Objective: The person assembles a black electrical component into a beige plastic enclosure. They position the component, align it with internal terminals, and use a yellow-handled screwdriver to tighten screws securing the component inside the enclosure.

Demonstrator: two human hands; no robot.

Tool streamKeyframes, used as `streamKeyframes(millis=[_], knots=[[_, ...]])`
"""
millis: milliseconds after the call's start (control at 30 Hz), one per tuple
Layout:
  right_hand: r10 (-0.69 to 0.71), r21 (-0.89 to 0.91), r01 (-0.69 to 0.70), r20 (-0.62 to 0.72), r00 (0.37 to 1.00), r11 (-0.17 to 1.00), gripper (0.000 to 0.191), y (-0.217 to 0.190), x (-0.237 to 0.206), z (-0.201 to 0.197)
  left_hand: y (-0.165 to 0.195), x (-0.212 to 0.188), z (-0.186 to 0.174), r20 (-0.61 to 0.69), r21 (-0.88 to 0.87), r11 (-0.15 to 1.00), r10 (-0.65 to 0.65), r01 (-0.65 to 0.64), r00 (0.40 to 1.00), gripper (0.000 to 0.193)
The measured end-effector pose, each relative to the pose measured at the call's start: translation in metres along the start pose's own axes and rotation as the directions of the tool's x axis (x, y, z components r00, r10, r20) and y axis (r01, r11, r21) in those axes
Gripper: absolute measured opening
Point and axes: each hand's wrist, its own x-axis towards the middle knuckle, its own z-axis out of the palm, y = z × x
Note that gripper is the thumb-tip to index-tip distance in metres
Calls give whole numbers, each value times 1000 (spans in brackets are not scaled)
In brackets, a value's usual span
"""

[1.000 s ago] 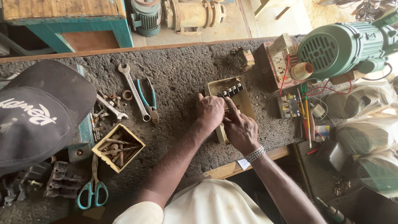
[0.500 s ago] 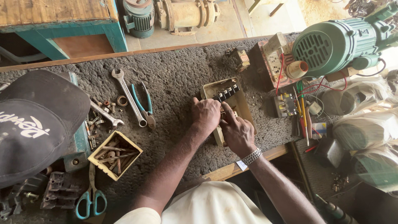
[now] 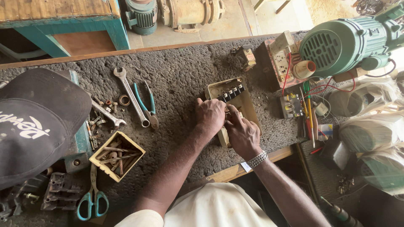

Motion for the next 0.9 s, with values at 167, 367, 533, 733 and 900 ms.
streamKeyframes(millis=[167,367,533,733,900], knots=[[-17,-27,16,-12,1000,999,41,-1,3,-2,-2,0,-1,-20,-7,1000,5,-5,1000,18],[-30,-28,29,-53,998,999,41,-1,5,-2,-3,1,-1,-40,-8,1000,13,-14,999,19],[1,-8,-2,-62,998,1000,40,-1,1,-3,2,-1,-3,-51,-17,1000,7,-8,999,20],[25,17,-24,-78,997,1000,25,-2,3,-2,1,-2,-5,-20,-11,1000,9,-9,1000,17],[36,35,-34,-76,996,999,19,-3,6,-4,0,-1,-5,-39,-20,1000,7,-8,999,20]])
